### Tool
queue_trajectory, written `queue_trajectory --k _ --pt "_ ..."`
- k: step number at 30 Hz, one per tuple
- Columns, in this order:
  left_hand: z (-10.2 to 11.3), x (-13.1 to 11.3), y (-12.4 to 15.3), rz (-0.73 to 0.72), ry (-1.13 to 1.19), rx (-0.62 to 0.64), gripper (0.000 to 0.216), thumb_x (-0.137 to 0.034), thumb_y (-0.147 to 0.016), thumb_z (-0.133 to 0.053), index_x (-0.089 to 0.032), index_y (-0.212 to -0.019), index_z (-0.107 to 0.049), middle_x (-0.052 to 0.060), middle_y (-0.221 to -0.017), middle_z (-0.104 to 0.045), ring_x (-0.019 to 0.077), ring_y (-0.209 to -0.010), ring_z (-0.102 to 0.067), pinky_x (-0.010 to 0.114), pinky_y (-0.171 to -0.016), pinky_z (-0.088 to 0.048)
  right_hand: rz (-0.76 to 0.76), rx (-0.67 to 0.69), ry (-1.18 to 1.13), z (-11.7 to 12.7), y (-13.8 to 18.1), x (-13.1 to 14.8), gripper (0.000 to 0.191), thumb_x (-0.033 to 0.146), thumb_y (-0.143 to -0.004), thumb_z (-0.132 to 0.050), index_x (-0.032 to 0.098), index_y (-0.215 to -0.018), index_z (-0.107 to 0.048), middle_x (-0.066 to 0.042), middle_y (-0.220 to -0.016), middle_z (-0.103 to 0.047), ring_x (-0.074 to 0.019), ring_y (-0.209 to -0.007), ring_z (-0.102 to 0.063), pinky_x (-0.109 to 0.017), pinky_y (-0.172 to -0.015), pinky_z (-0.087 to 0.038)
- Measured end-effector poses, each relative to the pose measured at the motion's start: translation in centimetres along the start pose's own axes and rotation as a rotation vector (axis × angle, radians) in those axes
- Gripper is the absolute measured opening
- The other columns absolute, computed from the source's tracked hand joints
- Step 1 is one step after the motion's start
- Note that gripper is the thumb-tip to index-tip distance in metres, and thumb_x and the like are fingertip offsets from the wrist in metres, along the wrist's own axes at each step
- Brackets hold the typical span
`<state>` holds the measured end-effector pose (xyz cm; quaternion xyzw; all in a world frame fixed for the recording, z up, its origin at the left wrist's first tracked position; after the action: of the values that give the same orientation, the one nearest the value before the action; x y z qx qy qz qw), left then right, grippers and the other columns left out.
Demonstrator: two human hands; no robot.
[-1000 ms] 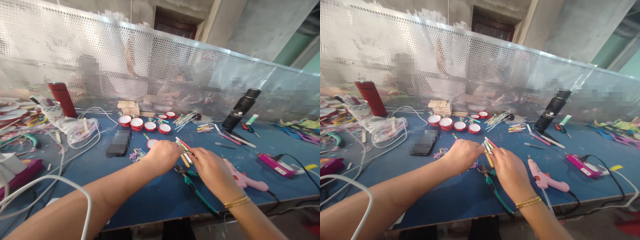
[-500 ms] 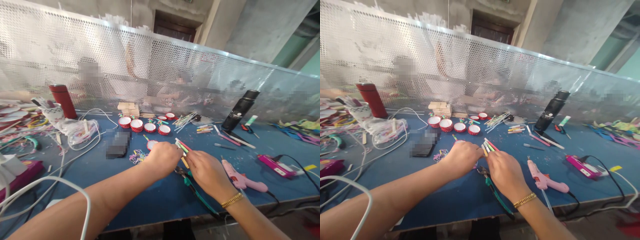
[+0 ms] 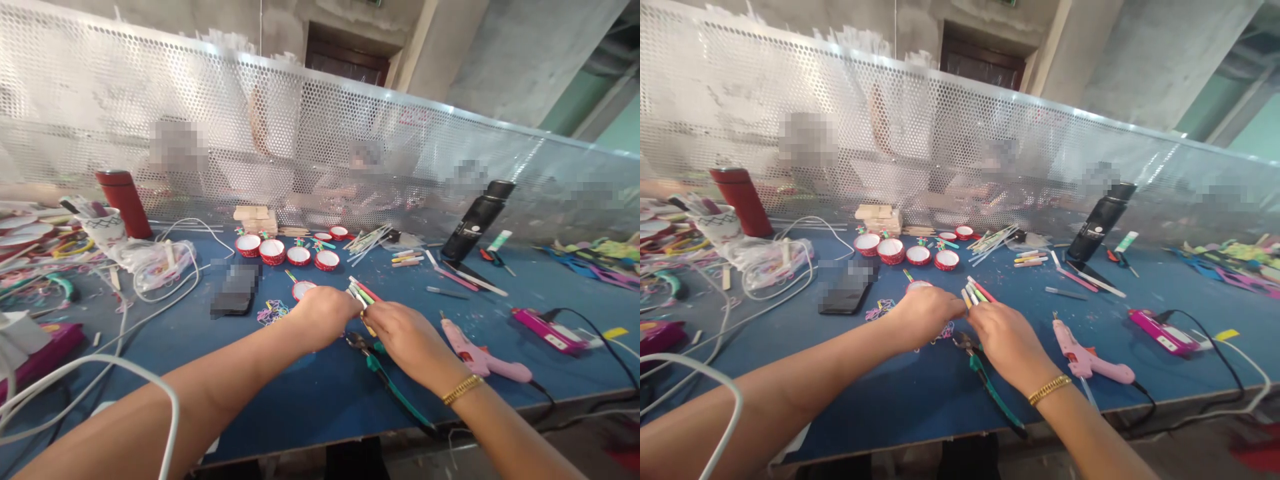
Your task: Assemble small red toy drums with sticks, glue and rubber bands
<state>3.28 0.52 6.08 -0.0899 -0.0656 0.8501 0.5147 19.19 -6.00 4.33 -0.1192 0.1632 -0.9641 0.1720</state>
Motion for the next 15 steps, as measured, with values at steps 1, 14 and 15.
queue_trajectory --k 1,14,15 --pt "-0.1 0.3 -0.1 -0.037 0.109 -0.002 0.02 -0.006 -0.082 -0.053 -0.018 -0.089 -0.067 0.003 -0.089 -0.073 0.0185 -0.086 -0.068 0.027 -0.071 -0.047 0.001 0.041 -0.093 0.3 0.2 -0.3 0.033 0.029 -0.101 -0.039 0.02 -0.076 -0.059 -0.003 -0.077 -0.063 -0.0183 -0.075 -0.056 -0.03 -0.07 -0.038" --pt "-1.6 -2.2 0.1 -0.313 0.309 0.002 0.013 -0.018 -0.086 -0.064 -0.021 -0.086 -0.076 0.003 -0.09 -0.075 0.0169 -0.089 -0.067 0.025 -0.075 -0.047 -0.144 -0.189 -0.945 2.7 3.1 -3.9 0.018 0.037 -0.092 -0.062 0.024 -0.091 -0.074 -0.003 -0.084 -0.062 -0.0161 -0.076 -0.057 -0.029 -0.07 -0.048" --pt "-1.8 -2.1 0.1 -0.299 0.274 -0.017 0.014 -0.018 -0.086 -0.063 -0.022 -0.09 -0.076 0.003 -0.091 -0.075 0.0174 -0.089 -0.067 0.026 -0.075 -0.047 -0.165 -0.188 -0.895 2.5 2.9 -3.8 0.019 0.038 -0.091 -0.063 0.023 -0.087 -0.074 -0.003 -0.08 -0.062 -0.0166 -0.077 -0.058 -0.029 -0.071 -0.049"
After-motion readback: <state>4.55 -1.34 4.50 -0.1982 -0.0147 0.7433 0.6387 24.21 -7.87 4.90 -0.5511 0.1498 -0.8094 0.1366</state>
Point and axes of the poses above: each hand's wrist, its own y-axis away from the middle knuckle, its own z-axis out of the back of the hand, x = y × z, the point moved 2 cm from there along -y, towards the middle knuckle
